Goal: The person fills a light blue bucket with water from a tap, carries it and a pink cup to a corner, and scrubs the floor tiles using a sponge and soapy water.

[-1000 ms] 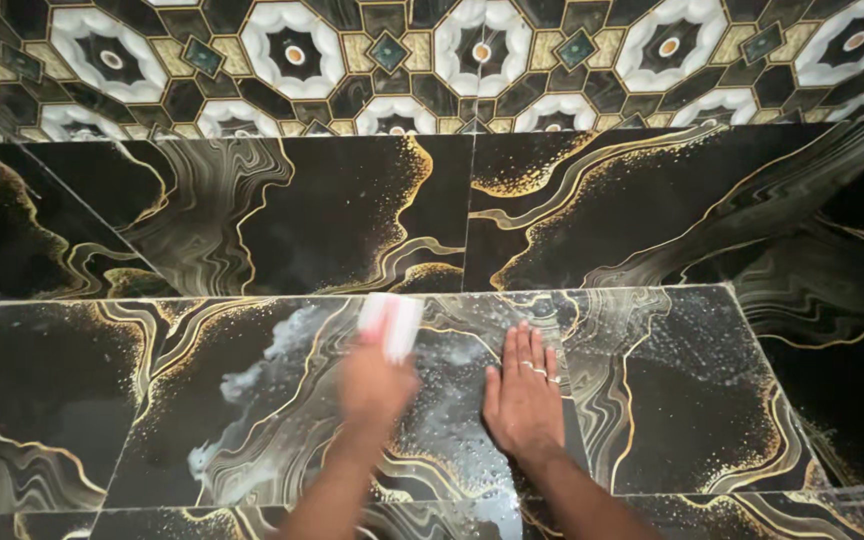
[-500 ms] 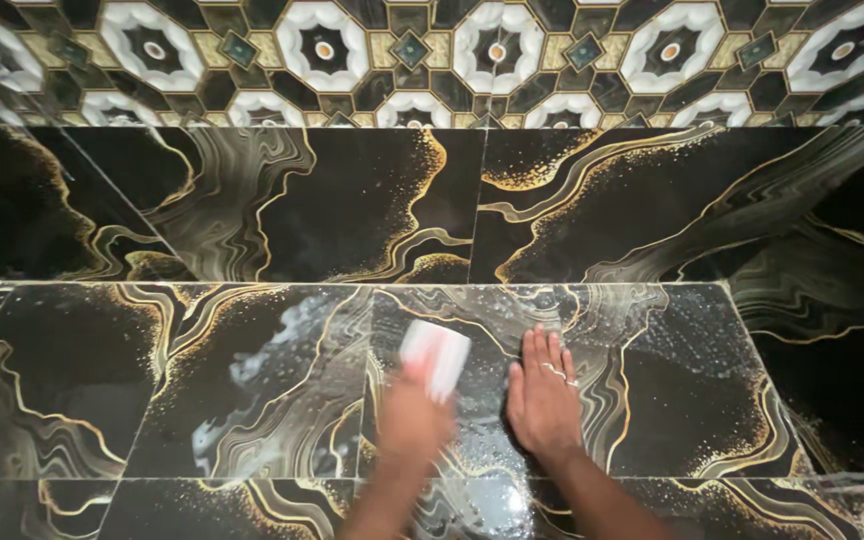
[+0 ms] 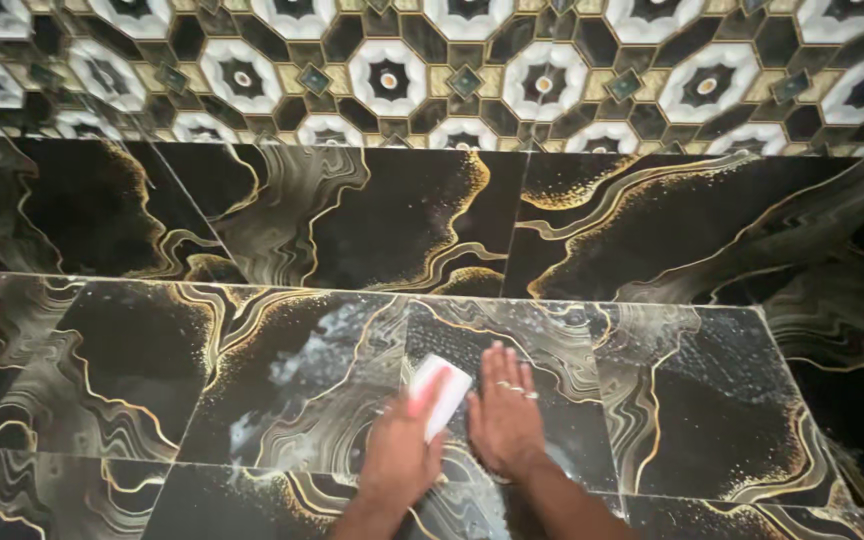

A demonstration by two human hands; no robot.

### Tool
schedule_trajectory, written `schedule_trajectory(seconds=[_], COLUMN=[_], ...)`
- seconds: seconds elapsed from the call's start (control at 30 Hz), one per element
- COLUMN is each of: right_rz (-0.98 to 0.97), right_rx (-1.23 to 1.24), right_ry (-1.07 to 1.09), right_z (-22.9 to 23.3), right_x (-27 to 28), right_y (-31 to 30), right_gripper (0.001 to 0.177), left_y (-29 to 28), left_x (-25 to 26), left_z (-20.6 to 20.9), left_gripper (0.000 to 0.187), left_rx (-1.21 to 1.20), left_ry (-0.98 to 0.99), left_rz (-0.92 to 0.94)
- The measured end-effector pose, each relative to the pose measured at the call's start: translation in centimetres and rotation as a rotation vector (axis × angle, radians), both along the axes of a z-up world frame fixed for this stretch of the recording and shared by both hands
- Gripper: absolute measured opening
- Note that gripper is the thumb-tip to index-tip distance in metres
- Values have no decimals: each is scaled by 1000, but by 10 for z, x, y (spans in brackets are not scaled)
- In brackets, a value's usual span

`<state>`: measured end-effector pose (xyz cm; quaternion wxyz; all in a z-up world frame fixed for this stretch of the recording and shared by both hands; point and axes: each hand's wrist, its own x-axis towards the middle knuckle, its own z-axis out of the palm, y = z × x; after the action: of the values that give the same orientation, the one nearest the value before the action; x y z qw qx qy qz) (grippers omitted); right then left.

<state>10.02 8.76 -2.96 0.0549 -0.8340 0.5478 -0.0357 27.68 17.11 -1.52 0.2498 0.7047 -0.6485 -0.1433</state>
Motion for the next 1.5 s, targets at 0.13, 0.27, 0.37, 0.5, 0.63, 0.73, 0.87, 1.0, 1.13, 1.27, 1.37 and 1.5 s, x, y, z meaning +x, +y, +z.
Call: schedule_trajectory(seconds=[0.13,0.27,0.37,0.5,0.63,0.73,0.87,1.0,1.13,1.27,1.37,1.5], right_rz=[65,17,-64,-58,-42,-24,-21,8,-69,-114,-62,-81], right_rx=[-79,-133,-101,-79,-112,-39,138,58,15,1,-7,6], right_ry=[-73,-58,-46,9,30,41,82,-31,-35,-20,-31,-58], right_z=[-10,-15,-13,-13,-17,-13,3,13,10,3,4,6], right_x=[19,28,41,41,48,73,95,89,108,126,116,130], right_y=[11,17,16,11,7,7,9,4,-2,-1,11,21], right_gripper=[72,70,73,74,76,77,68,72,71,69,68,70], left_y=[6,21,13,18,-4,-22,-35,-76,-79,-75,-76,-83], left_x=[59,115,55,62,150,118,78,142,136,133,180,185], left_z=[-10,2,-3,2,20,6,8,33,31,23,13,-21], left_gripper=[76,85,89,88,89,85,85,78,90,89,85,82], left_rx=[-200,102,175,62,383,219,4,203,127,325,129,-101], left_ry=[-112,8,112,-58,116,-39,-88,-69,-132,-100,-121,-52], left_rz=[-10,464,303,21,558,342,-139,-31,-33,-50,72,127])
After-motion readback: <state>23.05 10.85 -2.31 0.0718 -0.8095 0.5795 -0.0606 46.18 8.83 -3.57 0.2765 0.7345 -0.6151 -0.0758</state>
